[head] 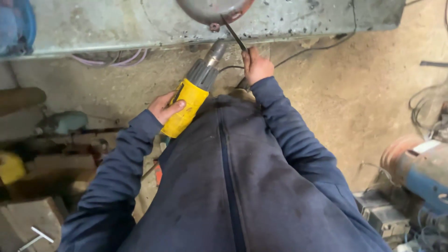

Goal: The person uses a yellow heat gun to apply heat to a circular metal component attached to a larger metal structure. They simultaneously use a metal rod to manipulate the heated area. The person moves the heat gun and rod around the circular component throughout the video.

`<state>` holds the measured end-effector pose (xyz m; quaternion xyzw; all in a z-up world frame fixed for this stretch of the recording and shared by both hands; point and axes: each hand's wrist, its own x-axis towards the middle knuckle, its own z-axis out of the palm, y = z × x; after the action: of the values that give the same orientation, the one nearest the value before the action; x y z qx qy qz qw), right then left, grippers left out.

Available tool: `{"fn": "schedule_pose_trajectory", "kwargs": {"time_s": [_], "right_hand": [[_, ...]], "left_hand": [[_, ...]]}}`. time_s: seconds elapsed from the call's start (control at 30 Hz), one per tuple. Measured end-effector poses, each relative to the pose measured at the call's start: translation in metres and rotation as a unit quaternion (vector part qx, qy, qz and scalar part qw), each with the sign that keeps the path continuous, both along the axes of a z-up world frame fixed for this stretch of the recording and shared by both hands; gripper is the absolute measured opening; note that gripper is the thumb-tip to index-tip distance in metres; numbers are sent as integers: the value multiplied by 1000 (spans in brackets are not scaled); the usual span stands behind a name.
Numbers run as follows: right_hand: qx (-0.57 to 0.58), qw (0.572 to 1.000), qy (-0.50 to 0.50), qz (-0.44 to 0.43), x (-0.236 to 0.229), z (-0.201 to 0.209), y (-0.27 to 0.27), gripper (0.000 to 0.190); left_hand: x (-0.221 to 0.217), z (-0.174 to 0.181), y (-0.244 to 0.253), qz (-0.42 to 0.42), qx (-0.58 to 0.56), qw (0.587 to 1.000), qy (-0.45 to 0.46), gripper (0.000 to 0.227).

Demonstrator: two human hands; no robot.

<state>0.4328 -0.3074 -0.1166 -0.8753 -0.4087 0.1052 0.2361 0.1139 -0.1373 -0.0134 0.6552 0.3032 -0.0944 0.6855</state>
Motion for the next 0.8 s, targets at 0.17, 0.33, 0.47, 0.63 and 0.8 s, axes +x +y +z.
{"fn": "schedule_pose_trajectory", "kwargs": {"time_s": [0.17, 0.33, 0.47, 0.63, 0.8], "right_hand": [[41, 998, 15, 34, -9, -16, 3, 23], [84, 995, 45, -38, -5, -26, 8, 22], [138, 980, 83, -114, -6, -32, 3, 19], [101, 993, 49, -33, -11, -40, 4, 16], [156, 984, 36, -77, -19, -59, 14, 16]], "left_hand": [[-2, -5, 4, 1, -19, 1000, -8, 48], [-1, 11, 11, -16, 29, 999, 15, 48], [-7, 15, 13, -11, 21, 1000, -4, 50], [-16, 8, 24, 3, -12, 1000, 23, 51], [-28, 4, 36, -16, 10, 1000, 10, 52]]}}
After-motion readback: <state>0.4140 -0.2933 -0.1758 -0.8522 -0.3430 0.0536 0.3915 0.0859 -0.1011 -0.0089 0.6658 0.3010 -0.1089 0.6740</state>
